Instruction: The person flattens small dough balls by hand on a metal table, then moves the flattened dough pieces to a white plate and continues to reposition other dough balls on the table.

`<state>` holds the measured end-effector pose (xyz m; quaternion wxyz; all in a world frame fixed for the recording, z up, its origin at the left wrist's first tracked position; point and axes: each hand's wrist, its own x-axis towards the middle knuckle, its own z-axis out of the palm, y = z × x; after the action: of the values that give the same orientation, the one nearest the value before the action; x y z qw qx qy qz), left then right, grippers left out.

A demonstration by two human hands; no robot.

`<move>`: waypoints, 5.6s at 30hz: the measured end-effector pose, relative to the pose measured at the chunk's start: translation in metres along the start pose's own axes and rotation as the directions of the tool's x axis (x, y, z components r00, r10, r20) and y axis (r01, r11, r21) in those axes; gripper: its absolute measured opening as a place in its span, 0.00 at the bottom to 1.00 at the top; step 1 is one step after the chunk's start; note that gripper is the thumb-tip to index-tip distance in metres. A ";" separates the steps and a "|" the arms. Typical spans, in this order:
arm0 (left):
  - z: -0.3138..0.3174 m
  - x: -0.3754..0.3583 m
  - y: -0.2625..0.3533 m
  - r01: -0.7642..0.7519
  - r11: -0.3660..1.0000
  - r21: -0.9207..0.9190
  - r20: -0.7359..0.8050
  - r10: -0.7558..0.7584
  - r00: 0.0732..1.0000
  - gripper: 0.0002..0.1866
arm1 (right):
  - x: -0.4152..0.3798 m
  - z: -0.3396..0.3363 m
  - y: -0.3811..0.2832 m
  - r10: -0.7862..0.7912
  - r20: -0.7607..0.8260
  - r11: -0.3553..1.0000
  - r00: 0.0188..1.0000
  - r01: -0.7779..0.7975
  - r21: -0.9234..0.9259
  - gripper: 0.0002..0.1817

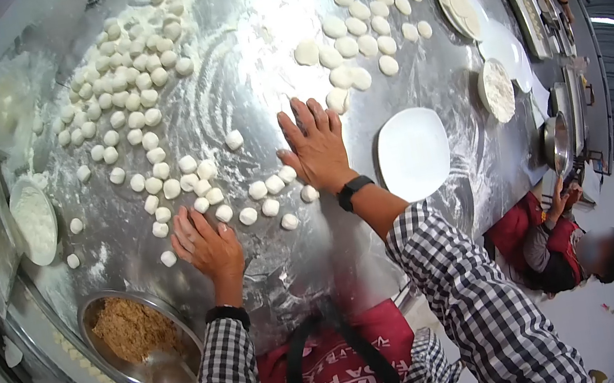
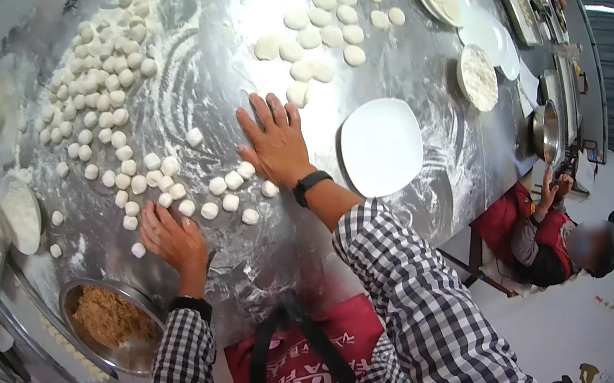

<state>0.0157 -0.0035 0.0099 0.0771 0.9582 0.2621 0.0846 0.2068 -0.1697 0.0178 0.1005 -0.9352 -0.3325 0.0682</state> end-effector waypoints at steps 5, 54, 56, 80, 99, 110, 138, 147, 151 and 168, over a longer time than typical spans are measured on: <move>-0.001 -0.002 0.001 0.036 0.999 0.017 0.024 -0.036 0.999 0.29 | 0.004 0.004 0.022 -0.116 -0.140 0.960 0.983 0.148 0.239 0.22; -0.002 -0.001 0.002 0.062 0.998 -0.025 0.068 -0.060 0.996 0.30 | 0.054 0.010 0.009 -0.054 -0.111 0.998 0.992 0.053 -0.016 0.31; -0.001 -0.001 0.001 0.053 0.999 -0.008 0.040 -0.052 0.998 0.31 | 0.065 0.012 0.028 -0.083 -0.040 0.979 0.996 0.089 0.185 0.31; -0.002 -0.001 0.002 0.048 0.999 0.002 0.051 -0.048 0.998 0.29 | 0.062 -0.064 0.078 0.022 0.260 0.990 0.965 -0.057 0.128 0.18; -0.002 -0.003 0.000 0.066 0.997 -0.038 0.066 -0.064 0.996 0.31 | 0.056 -0.066 0.076 0.011 0.624 0.990 0.781 -0.094 0.100 0.15; 0.001 -0.004 -0.001 0.066 0.998 -0.015 0.054 -0.065 0.996 0.31 | 0.070 -0.015 -0.036 -0.390 -0.099 0.817 0.915 0.394 0.422 0.18; -0.001 -0.004 0.001 0.085 0.996 -0.040 0.049 -0.083 0.995 0.30 | 0.073 -0.014 0.041 0.036 -0.289 0.914 0.957 0.085 0.396 0.11; -0.004 -0.003 0.000 0.078 0.996 -0.034 0.075 -0.075 0.994 0.32 | 0.078 0.013 0.006 0.074 -0.186 0.995 0.980 -0.084 -0.047 0.30; -0.003 0.001 0.001 0.071 0.996 -0.049 0.066 -0.068 0.996 0.30 | 0.083 0.012 0.004 0.086 -0.186 0.992 0.979 -0.100 -0.070 0.32; 0.000 -0.004 0.000 0.046 0.999 -0.018 0.021 -0.046 0.999 0.29 | 0.083 -0.013 0.049 0.285 -0.157 0.574 0.946 -0.037 0.818 0.21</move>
<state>0.0124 -0.0052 0.0096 0.0907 0.9520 0.2823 0.0754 0.3031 -0.1554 0.0136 0.5504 -0.8141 -0.1608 0.0914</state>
